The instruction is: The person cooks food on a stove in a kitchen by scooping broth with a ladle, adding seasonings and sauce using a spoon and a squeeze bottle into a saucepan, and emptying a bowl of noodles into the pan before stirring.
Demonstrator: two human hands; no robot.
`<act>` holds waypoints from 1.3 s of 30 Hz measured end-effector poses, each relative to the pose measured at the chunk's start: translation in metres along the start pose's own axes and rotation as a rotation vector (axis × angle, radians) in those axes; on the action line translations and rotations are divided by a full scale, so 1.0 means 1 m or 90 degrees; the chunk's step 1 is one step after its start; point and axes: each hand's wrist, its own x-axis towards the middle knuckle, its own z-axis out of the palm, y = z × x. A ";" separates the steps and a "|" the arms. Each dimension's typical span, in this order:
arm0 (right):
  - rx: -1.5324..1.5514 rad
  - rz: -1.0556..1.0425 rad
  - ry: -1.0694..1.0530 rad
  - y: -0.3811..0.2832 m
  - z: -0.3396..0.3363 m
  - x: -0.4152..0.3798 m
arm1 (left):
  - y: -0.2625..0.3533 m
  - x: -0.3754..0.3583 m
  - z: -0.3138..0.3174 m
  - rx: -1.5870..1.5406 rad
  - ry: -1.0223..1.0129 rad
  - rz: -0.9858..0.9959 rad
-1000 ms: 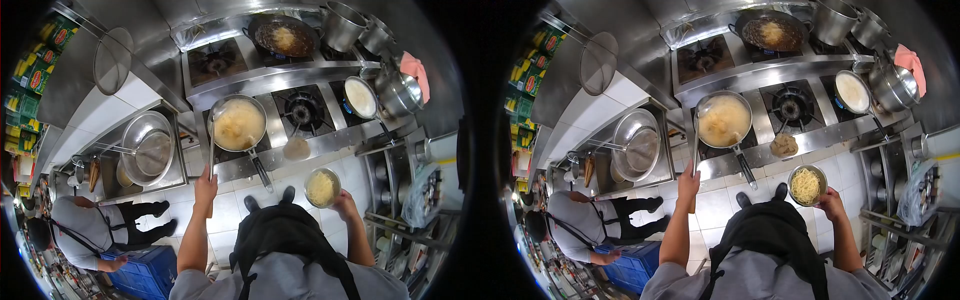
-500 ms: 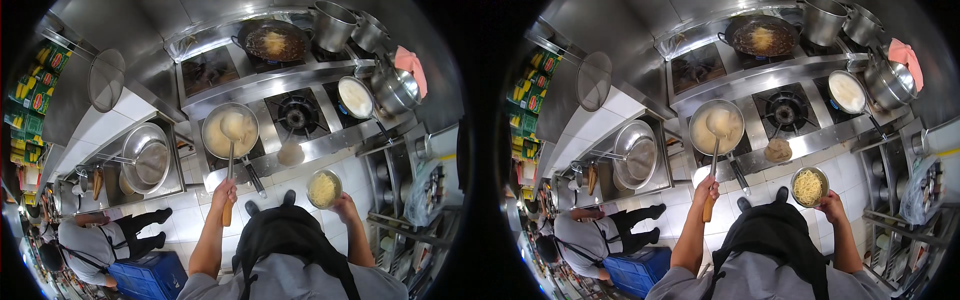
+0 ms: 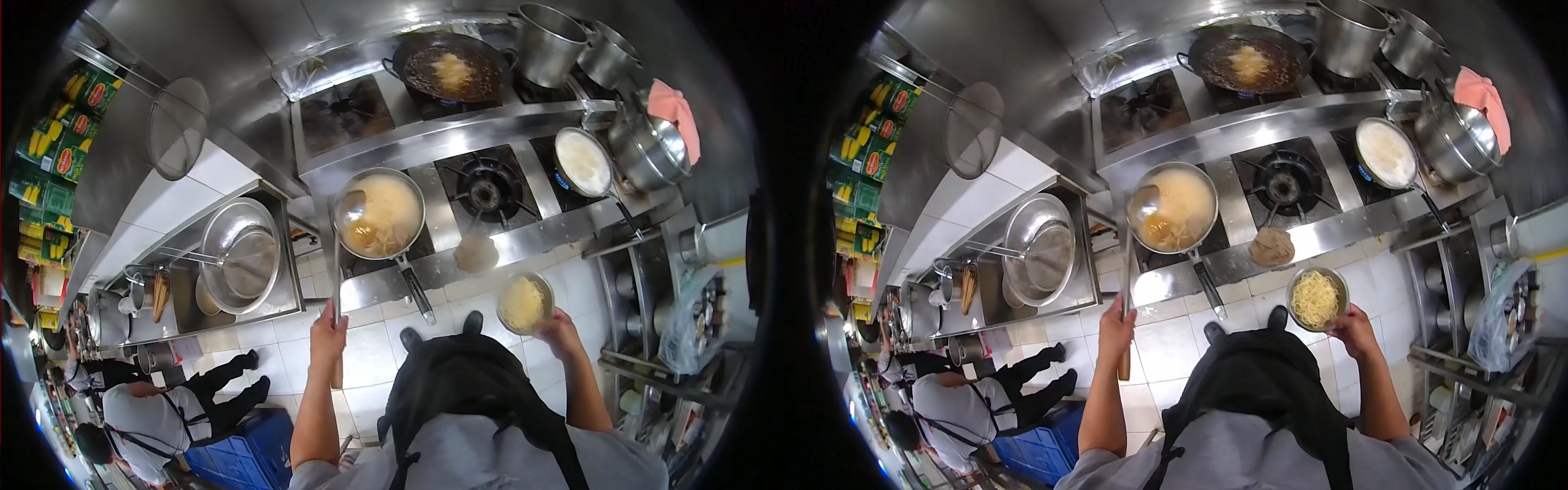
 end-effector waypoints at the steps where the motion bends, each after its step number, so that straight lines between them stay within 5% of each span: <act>1: -0.014 -0.016 -0.013 -0.003 0.006 0.000 | -0.014 0.011 0.007 0.203 0.109 0.173; 3: -0.044 -0.034 -0.017 -0.002 0.005 0.001 | -0.035 0.038 0.026 0.203 0.188 0.278; 5: -0.004 -0.031 -0.008 -0.009 0.014 -0.006 | -0.020 0.047 0.041 0.112 0.077 0.119; 7: -0.021 -0.025 -0.014 -0.010 0.015 -0.002 | -0.025 0.054 0.067 -0.191 -0.008 -0.084; 18: 0.003 -0.016 0.043 0.012 0.001 -0.004 | 0.036 0.023 0.064 -0.838 -0.242 -0.333; 23: 0.030 -0.010 0.047 0.021 -0.009 -0.002 | 0.022 0.004 0.029 -0.702 -0.239 -0.318; 27: 0.026 -0.001 0.059 0.018 -0.007 -0.001 | 0.025 -0.011 0.002 -0.333 -0.173 -0.221; 31: 0.014 -0.004 0.048 0.012 0.005 0.001 | -0.012 0.006 0.013 -0.082 -0.003 -0.048; 33: -0.009 0.001 0.011 0.014 0.005 0.009 | -0.024 0.024 0.031 0.068 0.141 0.180; 35: -0.023 -0.001 0.006 0.008 0.016 0.009 | -0.027 0.035 0.050 0.045 0.109 0.081; 37: -0.032 -0.005 0.007 0.005 0.019 0.010 | -0.009 0.032 0.066 -0.220 0.019 -0.115; 39: -0.031 -0.010 -0.008 0.008 0.016 0.011 | 0.000 0.031 0.083 -0.385 -0.011 -0.167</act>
